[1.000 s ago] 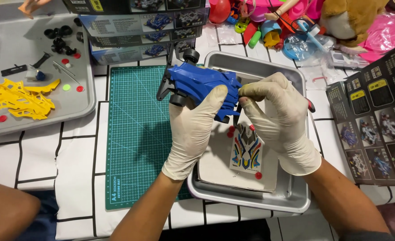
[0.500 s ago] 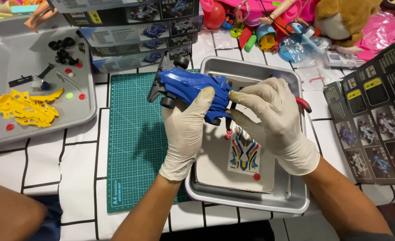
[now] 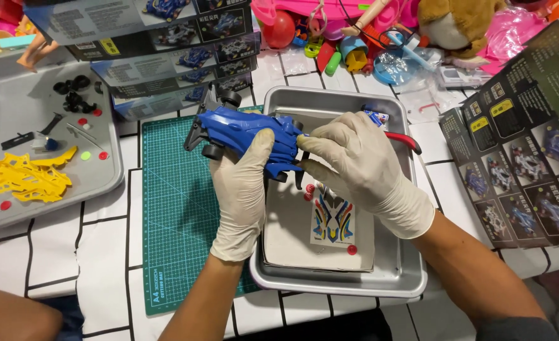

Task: Final assembly of a mini 4WD model car, including battery installation and body shell attachment.

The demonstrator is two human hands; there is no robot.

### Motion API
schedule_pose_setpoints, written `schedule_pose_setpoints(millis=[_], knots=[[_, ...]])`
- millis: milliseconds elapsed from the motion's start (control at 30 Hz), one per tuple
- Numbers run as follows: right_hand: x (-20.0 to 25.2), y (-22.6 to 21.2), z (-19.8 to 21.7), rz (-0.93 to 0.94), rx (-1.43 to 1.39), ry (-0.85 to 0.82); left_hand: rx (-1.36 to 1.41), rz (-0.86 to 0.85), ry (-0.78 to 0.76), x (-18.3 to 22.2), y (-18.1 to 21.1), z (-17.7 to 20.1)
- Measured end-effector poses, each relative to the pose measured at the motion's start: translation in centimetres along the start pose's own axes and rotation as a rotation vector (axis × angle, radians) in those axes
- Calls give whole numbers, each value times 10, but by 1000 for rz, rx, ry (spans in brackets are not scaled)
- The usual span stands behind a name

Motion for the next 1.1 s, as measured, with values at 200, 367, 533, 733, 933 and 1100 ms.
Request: schedule_pose_setpoints(millis=[200, 367, 533, 733, 933, 1100], knots=[[-6, -1, 3, 5, -12, -34, -18, 110, 77, 1, 9, -3], [-4, 0, -3, 9, -2, -63, 57, 33, -5, -4, -2, 3], [0, 1, -5, -1, 34, -53, 68, 58, 4, -6, -7, 3], [-1, 1, -6, -5, 29, -38, -24, 56, 36, -5, -7, 4], [-3, -1, -7, -6, -3, -53, 74, 75, 12, -5, -5, 3], [-5, 2, -1, 15, -56, -88, -39, 84, 74, -6, 3, 2]])
Point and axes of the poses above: each hand's wrist, its own x-axis away from the middle knuckle, its own z-axis out of the back of the hand, y = z × x, the point moved 2 cm from there along -x, towards the middle knuckle, and after that the axes turned 3 degrees about x, right-handed, at the moved point
